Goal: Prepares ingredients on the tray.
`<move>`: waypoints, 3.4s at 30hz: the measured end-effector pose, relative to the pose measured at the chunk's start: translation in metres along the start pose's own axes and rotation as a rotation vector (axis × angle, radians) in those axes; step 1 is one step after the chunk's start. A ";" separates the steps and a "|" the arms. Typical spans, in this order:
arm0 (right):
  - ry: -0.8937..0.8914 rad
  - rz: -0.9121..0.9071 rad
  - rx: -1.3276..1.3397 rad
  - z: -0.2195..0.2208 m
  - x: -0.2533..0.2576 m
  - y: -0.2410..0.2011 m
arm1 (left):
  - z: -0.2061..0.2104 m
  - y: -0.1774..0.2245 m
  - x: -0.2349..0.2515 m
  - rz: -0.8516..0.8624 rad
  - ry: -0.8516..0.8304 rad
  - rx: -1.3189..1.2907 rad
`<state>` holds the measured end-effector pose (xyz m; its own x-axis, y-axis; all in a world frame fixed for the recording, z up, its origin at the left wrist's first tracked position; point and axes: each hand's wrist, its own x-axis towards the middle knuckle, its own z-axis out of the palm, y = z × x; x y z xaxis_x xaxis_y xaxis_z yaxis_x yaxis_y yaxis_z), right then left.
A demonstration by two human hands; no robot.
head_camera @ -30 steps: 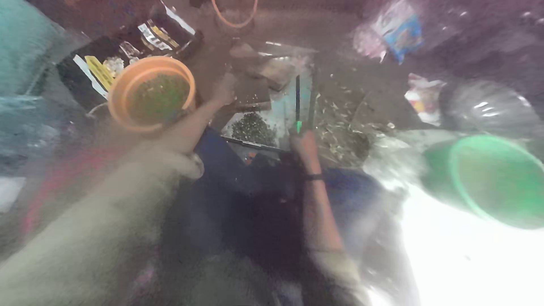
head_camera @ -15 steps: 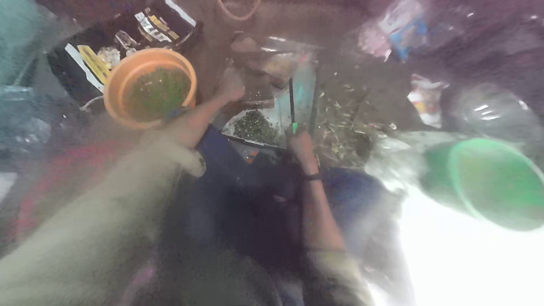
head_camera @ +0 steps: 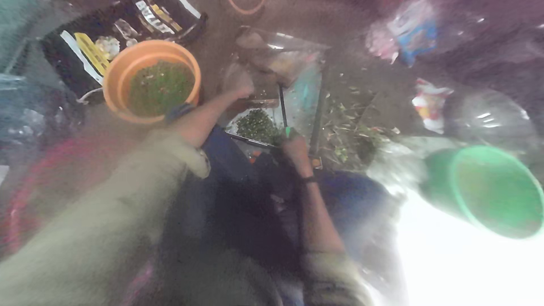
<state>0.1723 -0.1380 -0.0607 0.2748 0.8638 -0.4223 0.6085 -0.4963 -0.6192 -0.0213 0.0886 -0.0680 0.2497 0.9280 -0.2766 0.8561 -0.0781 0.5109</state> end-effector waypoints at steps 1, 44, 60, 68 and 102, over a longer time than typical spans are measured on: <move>0.002 0.001 0.003 0.001 0.001 0.000 | -0.001 0.003 -0.002 -0.011 -0.005 0.014; -0.001 -0.032 0.047 0.002 -0.007 0.003 | -0.004 -0.002 0.000 -0.050 0.136 0.072; 0.007 -0.052 0.071 0.002 -0.013 0.010 | -0.013 -0.011 -0.005 0.385 0.043 0.289; -0.007 -0.037 0.106 0.002 -0.013 0.013 | 0.000 -0.009 -0.001 0.304 0.070 0.287; -0.099 0.025 -0.101 0.036 -0.009 -0.034 | 0.008 0.007 -0.005 0.346 0.069 0.355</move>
<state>0.1219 -0.1324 -0.0598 0.2190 0.8362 -0.5028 0.6757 -0.5018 -0.5400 -0.0133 0.0808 -0.0696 0.5261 0.8467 -0.0791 0.8325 -0.4938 0.2514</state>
